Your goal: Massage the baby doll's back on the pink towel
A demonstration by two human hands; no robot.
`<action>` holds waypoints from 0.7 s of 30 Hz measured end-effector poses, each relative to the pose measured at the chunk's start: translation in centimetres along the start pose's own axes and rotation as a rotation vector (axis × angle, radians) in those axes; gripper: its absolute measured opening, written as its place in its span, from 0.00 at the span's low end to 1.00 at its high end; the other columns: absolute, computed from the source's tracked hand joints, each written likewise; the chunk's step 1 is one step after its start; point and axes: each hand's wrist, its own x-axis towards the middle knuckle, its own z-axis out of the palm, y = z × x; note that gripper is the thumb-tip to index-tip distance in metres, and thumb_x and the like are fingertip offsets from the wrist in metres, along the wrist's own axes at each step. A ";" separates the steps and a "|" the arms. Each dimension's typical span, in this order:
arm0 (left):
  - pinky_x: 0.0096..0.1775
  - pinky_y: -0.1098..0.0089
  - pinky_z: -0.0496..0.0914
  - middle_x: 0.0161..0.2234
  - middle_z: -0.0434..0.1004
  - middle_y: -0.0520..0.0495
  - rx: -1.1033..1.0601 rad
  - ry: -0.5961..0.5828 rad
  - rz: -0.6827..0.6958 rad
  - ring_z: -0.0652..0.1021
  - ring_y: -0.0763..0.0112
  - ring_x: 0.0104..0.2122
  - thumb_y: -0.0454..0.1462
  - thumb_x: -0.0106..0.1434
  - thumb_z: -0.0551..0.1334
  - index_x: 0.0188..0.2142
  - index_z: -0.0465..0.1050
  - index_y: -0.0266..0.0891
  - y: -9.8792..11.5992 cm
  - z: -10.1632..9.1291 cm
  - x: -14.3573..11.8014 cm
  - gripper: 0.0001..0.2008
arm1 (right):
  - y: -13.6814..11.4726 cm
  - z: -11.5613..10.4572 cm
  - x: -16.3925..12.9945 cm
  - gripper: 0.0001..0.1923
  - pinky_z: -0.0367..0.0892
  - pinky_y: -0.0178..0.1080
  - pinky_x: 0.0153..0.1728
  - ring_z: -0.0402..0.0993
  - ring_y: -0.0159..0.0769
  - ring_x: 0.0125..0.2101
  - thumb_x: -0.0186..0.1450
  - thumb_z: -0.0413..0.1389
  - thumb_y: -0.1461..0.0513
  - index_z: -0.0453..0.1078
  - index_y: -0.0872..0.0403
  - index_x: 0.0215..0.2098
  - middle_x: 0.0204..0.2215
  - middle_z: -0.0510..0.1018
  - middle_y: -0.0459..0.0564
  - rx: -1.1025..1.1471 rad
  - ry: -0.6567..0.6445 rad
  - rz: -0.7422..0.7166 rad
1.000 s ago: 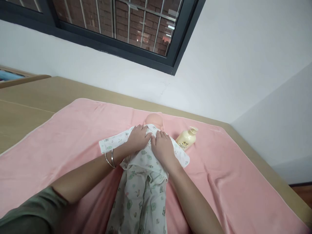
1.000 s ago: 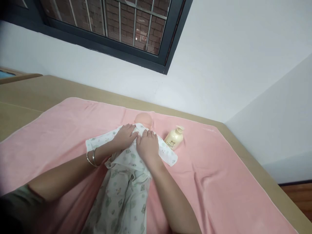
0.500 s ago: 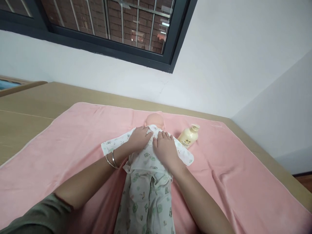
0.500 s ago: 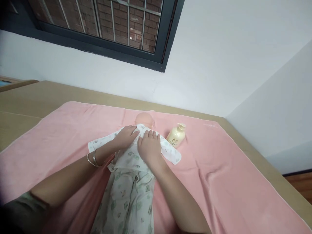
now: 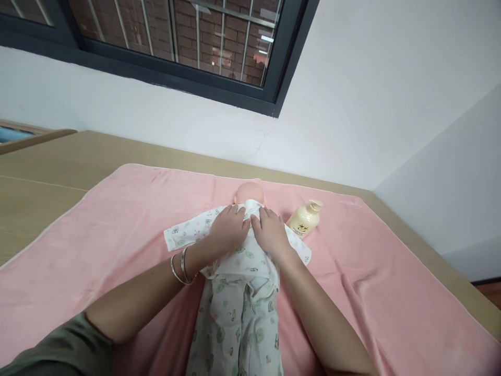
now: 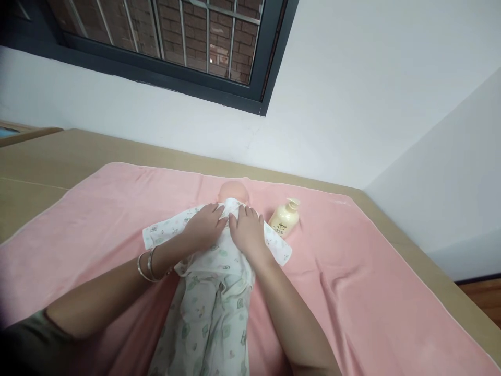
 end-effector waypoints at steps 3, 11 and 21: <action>0.55 0.53 0.68 0.51 0.78 0.32 -0.084 -0.053 -0.087 0.76 0.52 0.54 0.42 0.73 0.51 0.50 0.74 0.35 -1.8 0.1 1.2 0.18 | -1.9 -0.3 -1.6 0.30 0.48 0.58 0.67 0.51 0.55 0.70 0.76 0.40 0.57 0.54 0.63 0.71 0.70 0.58 0.65 -0.062 -0.060 0.007; 0.58 0.54 0.66 0.56 0.75 0.28 -0.124 -0.046 -0.194 0.73 0.49 0.58 0.46 0.74 0.47 0.58 0.67 0.27 -2.1 1.0 1.5 0.27 | -0.3 -0.1 -0.5 0.32 0.45 0.56 0.69 0.47 0.51 0.72 0.77 0.35 0.51 0.53 0.61 0.72 0.71 0.55 0.61 0.045 -0.073 -0.007; 0.56 0.49 0.67 0.52 0.76 0.29 -0.013 0.042 -0.171 0.74 0.47 0.54 0.42 0.74 0.48 0.54 0.70 0.29 -0.3 1.0 0.3 0.21 | 2.1 0.5 1.2 0.31 0.40 0.59 0.69 0.54 0.50 0.69 0.74 0.42 0.46 0.61 0.56 0.67 0.68 0.63 0.60 0.156 -0.040 0.023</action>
